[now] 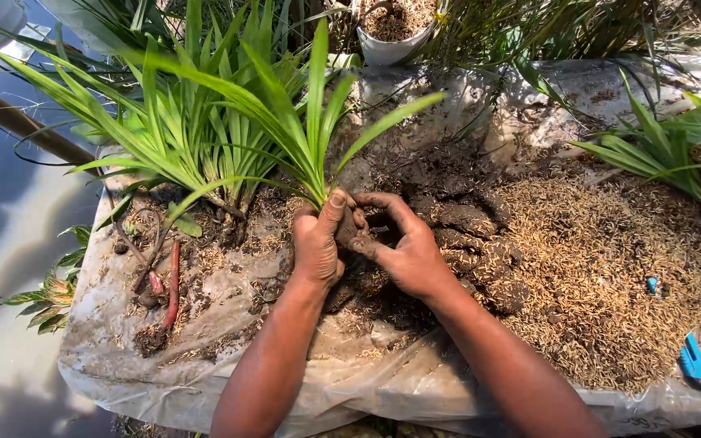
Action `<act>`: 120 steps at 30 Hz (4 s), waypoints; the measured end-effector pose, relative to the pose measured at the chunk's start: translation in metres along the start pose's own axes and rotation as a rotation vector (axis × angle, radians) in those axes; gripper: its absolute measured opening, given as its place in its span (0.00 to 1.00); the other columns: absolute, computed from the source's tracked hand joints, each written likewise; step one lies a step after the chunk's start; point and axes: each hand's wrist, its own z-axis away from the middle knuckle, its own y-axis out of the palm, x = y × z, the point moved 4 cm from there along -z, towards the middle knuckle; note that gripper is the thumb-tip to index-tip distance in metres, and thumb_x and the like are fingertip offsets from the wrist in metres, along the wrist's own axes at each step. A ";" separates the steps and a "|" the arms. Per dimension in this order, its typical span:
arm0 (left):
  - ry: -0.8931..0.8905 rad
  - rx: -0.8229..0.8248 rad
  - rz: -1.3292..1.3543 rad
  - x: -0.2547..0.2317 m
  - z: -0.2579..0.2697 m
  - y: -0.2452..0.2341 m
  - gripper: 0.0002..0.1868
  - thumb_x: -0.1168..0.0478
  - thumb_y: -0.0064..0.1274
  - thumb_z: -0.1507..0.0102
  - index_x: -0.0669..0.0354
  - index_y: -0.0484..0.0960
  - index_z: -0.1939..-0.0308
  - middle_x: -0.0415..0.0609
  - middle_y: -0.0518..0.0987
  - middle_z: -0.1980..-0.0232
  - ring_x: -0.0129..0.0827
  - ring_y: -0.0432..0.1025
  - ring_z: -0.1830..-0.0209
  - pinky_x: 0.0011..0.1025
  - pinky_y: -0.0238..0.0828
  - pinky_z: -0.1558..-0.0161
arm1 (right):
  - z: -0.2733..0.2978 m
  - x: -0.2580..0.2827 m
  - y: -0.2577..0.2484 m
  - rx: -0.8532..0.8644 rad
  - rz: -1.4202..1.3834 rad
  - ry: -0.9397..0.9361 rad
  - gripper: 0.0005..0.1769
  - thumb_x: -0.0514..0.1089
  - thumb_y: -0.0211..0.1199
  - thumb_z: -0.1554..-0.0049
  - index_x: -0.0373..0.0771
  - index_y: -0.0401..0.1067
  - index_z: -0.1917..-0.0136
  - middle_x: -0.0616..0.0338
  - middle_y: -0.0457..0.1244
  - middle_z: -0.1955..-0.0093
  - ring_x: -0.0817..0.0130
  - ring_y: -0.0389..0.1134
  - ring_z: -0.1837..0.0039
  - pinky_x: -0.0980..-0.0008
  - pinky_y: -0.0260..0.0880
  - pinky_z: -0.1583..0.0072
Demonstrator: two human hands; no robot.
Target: The person plants small green plants into a bed of soil and wood chips on a table covered with a plastic sheet. They use their hands to separate the soil, position the plants, and pack the soil around the roots.
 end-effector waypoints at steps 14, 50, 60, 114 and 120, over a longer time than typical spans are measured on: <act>0.304 -0.034 0.105 0.018 -0.007 -0.020 0.35 0.41 0.36 0.19 0.67 0.73 0.22 0.60 0.79 0.30 0.46 0.74 0.31 0.58 0.62 0.20 | 0.021 0.034 0.024 0.022 0.351 -0.210 0.40 0.25 0.54 0.39 0.26 0.56 0.15 0.21 0.53 0.16 0.23 0.51 0.15 0.24 0.48 0.18; 0.411 0.132 -0.061 -0.033 0.017 0.026 0.35 0.34 0.44 0.25 0.56 0.74 0.27 0.55 0.77 0.32 0.37 0.76 0.39 0.42 0.80 0.32 | 0.037 0.066 -0.030 -0.279 0.371 -0.301 0.36 0.36 0.65 0.34 0.30 0.60 0.16 0.27 0.57 0.17 0.29 0.56 0.16 0.29 0.53 0.17; 0.180 0.170 -0.230 -0.025 0.075 0.118 0.19 0.58 0.59 0.27 0.67 0.80 0.37 0.62 0.82 0.48 0.48 0.83 0.51 0.46 0.91 0.53 | 0.109 0.024 -0.196 -0.424 1.192 0.057 0.34 0.59 0.58 0.28 0.44 0.64 0.15 0.37 0.51 0.12 0.33 0.54 0.15 0.29 0.52 0.18; -0.137 0.428 -0.406 0.142 0.083 0.239 0.28 0.43 0.66 0.35 0.51 0.85 0.36 0.65 0.78 0.35 0.57 0.70 0.32 0.63 0.71 0.34 | 0.144 0.041 -0.216 -0.836 0.143 0.341 0.27 0.52 0.57 0.26 0.40 0.68 0.19 0.23 0.53 0.17 0.29 0.57 0.17 0.34 0.55 0.19; -0.017 0.517 -0.448 0.106 0.111 0.259 0.40 0.43 0.58 0.35 0.59 0.75 0.23 0.71 0.68 0.26 0.69 0.58 0.18 0.72 0.50 0.21 | 0.136 0.021 -0.175 -0.649 0.041 0.201 0.38 0.58 0.39 0.24 0.31 0.53 0.12 0.27 0.53 0.16 0.35 0.48 0.12 0.36 0.46 0.16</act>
